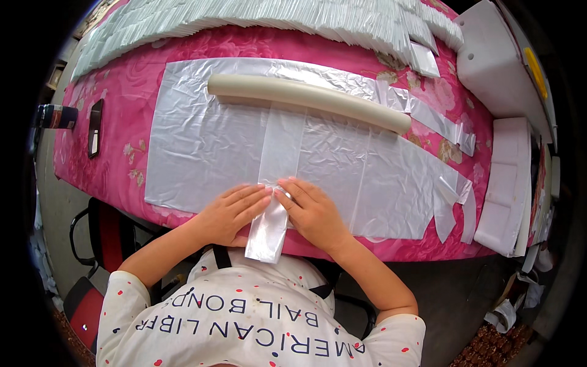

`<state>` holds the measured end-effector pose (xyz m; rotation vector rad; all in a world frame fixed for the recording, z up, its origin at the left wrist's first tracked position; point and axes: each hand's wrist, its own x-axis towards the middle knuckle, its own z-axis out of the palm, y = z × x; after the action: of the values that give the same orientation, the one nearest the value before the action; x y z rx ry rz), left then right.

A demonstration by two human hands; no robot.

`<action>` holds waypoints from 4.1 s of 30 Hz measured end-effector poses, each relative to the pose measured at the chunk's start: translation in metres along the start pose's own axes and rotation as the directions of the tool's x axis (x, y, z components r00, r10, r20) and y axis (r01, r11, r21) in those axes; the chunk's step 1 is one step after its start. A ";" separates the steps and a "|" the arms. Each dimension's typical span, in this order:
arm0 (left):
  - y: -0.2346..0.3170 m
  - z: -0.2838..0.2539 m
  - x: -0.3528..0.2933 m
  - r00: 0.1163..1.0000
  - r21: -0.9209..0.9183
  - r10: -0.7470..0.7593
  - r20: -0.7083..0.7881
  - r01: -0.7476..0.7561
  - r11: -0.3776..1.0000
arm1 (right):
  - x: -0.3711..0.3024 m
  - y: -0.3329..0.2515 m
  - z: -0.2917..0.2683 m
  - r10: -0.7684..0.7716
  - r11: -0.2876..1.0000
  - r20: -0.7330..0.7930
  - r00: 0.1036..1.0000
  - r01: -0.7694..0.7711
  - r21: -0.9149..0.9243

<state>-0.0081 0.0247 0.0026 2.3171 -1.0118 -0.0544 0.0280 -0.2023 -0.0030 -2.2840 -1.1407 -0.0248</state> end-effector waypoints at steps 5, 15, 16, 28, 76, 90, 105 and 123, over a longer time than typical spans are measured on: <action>-0.005 0.001 0.012 0.984 -0.120 -0.127 -0.122 0.112 0.986 | 0.009 0.006 -0.003 0.096 0.988 -0.102 0.990 -0.083 0.127; -0.010 0.005 0.034 0.910 -0.005 -0.281 -0.304 0.293 0.956 | 0.059 0.018 -0.025 0.737 0.295 0.432 0.520 -0.823 0.486; -0.005 0.008 0.035 0.945 0.069 -0.270 -0.185 0.287 0.955 | 0.060 0.020 -0.025 0.733 0.296 0.440 0.518 -0.826 0.480; -0.003 0.017 0.043 0.946 0.168 -0.307 -0.106 0.322 0.932 | 0.038 0.027 -0.013 0.060 0.975 -0.129 0.990 -0.086 -0.207; -0.007 0.040 0.059 0.898 0.123 -0.395 -0.191 0.421 0.898 | 0.071 0.038 -0.031 0.648 0.455 0.550 0.527 -0.847 0.276; 0.001 0.015 0.023 0.865 -0.348 -0.374 -0.334 0.256 0.902 | 0.069 0.023 -0.050 0.253 0.928 0.154 0.955 -0.194 -0.318; 0.055 0.016 -0.134 0.217 -0.849 -0.827 0.518 0.251 -0.466 | 0.052 -0.099 0.100 0.146 0.949 0.189 0.971 -0.191 0.251; 0.045 -0.035 -0.029 0.843 -0.131 -0.504 -0.187 0.488 0.863 | 0.051 0.061 -0.077 0.321 0.876 -0.317 0.893 -0.152 0.458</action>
<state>-0.0485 0.0386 0.0503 2.3902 -0.2747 -0.0465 0.1228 -0.2322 0.0444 -1.9010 -0.5794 -0.1131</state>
